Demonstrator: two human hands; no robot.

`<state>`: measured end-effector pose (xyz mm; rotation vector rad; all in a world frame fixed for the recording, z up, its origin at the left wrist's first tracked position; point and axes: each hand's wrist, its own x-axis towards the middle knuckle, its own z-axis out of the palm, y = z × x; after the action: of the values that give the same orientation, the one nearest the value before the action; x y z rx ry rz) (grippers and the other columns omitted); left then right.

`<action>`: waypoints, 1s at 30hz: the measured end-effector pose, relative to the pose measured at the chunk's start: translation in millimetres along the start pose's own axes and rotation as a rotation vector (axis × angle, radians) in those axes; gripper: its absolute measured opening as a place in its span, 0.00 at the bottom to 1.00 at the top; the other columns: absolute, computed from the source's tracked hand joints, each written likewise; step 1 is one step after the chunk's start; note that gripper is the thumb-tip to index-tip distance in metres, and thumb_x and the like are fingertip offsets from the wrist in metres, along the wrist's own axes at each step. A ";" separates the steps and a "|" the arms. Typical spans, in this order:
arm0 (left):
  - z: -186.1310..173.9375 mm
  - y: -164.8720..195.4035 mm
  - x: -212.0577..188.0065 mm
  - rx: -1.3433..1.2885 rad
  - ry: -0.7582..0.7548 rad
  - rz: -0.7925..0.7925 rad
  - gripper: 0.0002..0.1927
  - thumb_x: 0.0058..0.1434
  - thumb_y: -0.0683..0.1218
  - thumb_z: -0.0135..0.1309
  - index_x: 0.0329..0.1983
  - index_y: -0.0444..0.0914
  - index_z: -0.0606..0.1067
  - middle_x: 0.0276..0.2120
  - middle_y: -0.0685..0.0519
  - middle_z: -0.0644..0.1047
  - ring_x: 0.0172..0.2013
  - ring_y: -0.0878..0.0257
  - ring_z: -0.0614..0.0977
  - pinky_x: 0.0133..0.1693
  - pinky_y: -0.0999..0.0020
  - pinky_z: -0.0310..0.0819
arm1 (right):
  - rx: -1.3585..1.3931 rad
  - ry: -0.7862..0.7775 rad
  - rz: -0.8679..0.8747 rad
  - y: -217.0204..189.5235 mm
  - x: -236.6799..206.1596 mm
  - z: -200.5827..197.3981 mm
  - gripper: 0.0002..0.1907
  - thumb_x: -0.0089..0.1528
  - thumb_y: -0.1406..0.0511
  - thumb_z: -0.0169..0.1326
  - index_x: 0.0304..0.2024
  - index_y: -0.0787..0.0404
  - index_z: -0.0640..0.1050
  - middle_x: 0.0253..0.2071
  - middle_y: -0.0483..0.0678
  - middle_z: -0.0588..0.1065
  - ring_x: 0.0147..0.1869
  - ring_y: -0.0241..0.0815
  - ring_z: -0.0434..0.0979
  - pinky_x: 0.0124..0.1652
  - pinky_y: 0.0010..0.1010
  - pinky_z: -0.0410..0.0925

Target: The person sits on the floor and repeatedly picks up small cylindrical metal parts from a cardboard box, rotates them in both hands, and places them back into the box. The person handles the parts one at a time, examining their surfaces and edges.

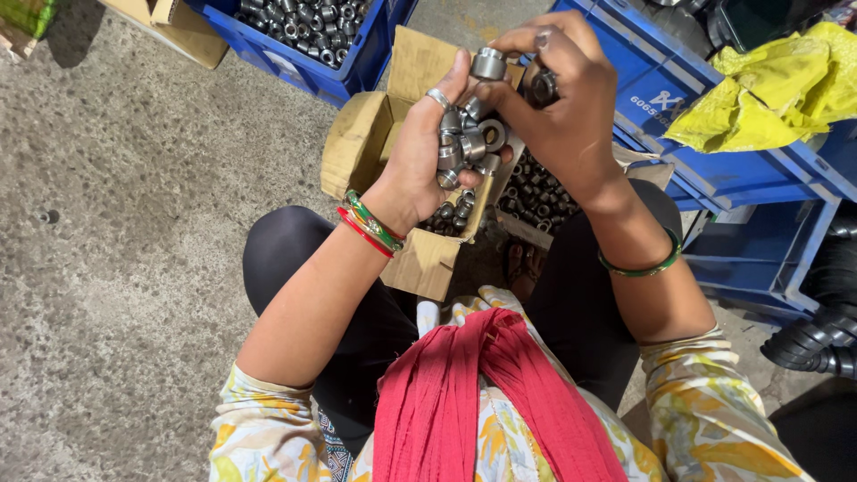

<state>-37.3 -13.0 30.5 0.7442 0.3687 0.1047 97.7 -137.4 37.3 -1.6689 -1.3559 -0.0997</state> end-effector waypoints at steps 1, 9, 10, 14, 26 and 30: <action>-0.5 -1.1 0.4 -0.007 0.011 0.007 0.26 0.68 0.66 0.47 0.46 0.39 0.74 0.31 0.53 0.78 0.27 0.63 0.83 0.15 0.77 0.64 | -0.007 0.010 -0.008 0.6 -0.1 -0.5 0.15 0.64 0.69 0.71 0.50 0.64 0.80 0.49 0.50 0.74 0.46 0.41 0.77 0.42 0.28 0.70; -7.8 -0.7 3.5 0.013 0.036 0.035 0.21 0.67 0.64 0.49 0.42 0.43 0.73 0.26 0.54 0.77 0.27 0.63 0.83 0.16 0.78 0.64 | 0.124 -0.027 0.038 -0.2 0.8 0.4 0.15 0.66 0.71 0.70 0.54 0.64 0.81 0.51 0.50 0.75 0.36 0.33 0.70 0.35 0.24 0.63; -7.2 -0.4 3.5 0.012 0.051 0.019 0.21 0.66 0.64 0.49 0.42 0.43 0.74 0.26 0.53 0.77 0.27 0.63 0.83 0.16 0.78 0.63 | 0.123 -0.036 0.042 -0.9 1.0 -0.5 0.15 0.66 0.72 0.69 0.54 0.65 0.81 0.51 0.50 0.75 0.35 0.32 0.70 0.34 0.23 0.64; -4.0 1.0 2.4 -0.005 0.056 -0.018 0.24 0.66 0.65 0.48 0.40 0.41 0.74 0.27 0.54 0.78 0.26 0.62 0.84 0.15 0.77 0.63 | 0.104 -0.035 0.057 -4.5 1.7 -0.7 0.14 0.66 0.73 0.68 0.54 0.65 0.81 0.51 0.50 0.77 0.34 0.31 0.71 0.34 0.23 0.64; -1.9 -1.0 2.3 -0.021 0.036 -0.003 0.26 0.68 0.66 0.46 0.46 0.39 0.73 0.31 0.53 0.78 0.27 0.62 0.84 0.15 0.76 0.64 | 0.036 -0.021 0.029 -1.7 0.8 2.0 0.13 0.65 0.70 0.70 0.50 0.64 0.80 0.50 0.51 0.79 0.34 0.35 0.74 0.34 0.24 0.65; -4.5 -2.9 3.5 -0.070 0.006 0.003 0.29 0.68 0.67 0.42 0.55 0.39 0.72 0.31 0.52 0.76 0.26 0.60 0.83 0.14 0.77 0.65 | 0.563 -0.031 0.250 4.4 0.8 5.2 0.09 0.75 0.65 0.56 0.56 0.59 0.75 0.51 0.48 0.81 0.49 0.32 0.83 0.41 0.22 0.70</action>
<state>-35.8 -11.5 24.5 0.6751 0.3675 0.1219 99.0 -133.0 32.2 -1.3413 -1.0564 0.4194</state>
